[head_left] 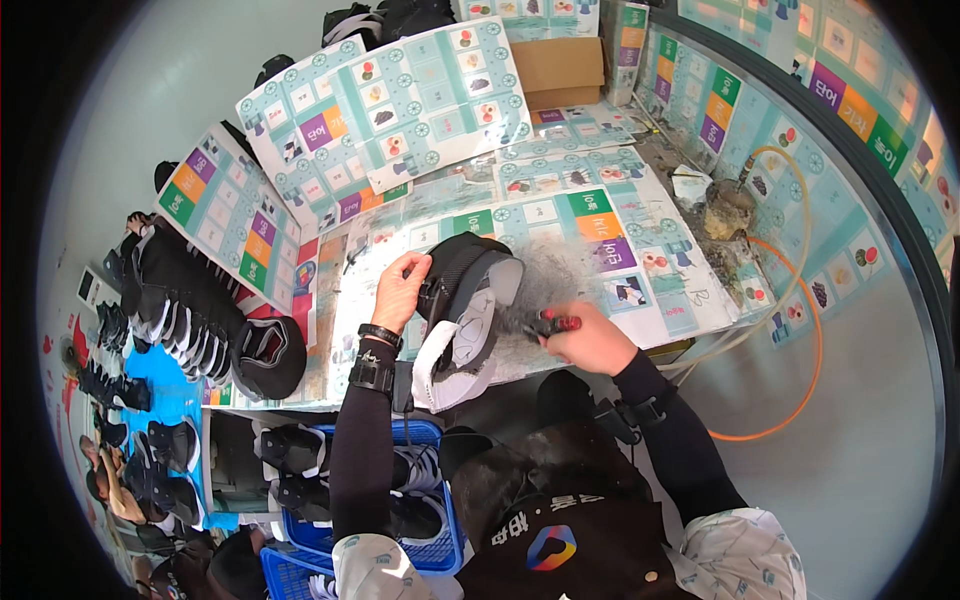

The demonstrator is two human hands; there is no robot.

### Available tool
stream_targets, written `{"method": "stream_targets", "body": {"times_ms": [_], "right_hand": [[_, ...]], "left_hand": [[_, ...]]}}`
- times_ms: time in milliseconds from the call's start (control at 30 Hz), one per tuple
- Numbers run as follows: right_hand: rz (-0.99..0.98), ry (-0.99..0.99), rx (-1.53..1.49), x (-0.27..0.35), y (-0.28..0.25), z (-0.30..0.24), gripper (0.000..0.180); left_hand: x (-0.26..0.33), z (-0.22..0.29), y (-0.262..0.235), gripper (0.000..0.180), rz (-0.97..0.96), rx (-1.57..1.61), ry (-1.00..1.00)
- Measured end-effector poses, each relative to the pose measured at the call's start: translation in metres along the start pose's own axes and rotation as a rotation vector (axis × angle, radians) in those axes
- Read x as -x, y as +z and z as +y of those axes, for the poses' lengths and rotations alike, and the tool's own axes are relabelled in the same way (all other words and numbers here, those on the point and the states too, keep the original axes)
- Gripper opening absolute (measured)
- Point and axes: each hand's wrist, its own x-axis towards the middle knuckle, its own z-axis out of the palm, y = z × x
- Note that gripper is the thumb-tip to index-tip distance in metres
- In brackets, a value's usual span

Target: Clean and finish a black shoe using a pneumatic air gun and hand manipulations.

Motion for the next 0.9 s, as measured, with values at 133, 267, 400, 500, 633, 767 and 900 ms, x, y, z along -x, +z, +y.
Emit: {"method": "stream_targets", "body": {"times_ms": [133,267,400,500,633,767,900], "right_hand": [[-0.039,0.025,0.005,0.006,0.005,0.003,0.032],[0.221,-0.002,-0.093,0.002,0.012,0.016,0.03],[-0.04,0.024,-0.026,0.012,0.014,0.001,0.026],[-0.112,0.029,-0.009,0.019,0.016,-0.001,0.026],[0.129,-0.008,0.129,0.024,0.019,-0.001,0.029],[0.309,-0.016,0.191,0.026,0.02,0.001,0.028],[0.116,0.038,0.081,0.034,0.021,0.01,0.024]], "left_hand": [[0.004,0.0,0.0,0.021,0.033,0.012,0.018],[0.004,0.001,0.001,0.022,0.049,0.03,0.02],[0.006,0.002,0.0,0.022,0.05,0.056,0.018],[0.008,0.004,0.0,0.022,0.049,0.047,0.023],[0.01,0.008,0.0,0.022,0.055,0.02,0.041],[0.011,0.009,0.0,0.023,0.029,0.032,0.02],[0.01,0.006,0.0,0.023,0.029,0.037,0.022]]}}
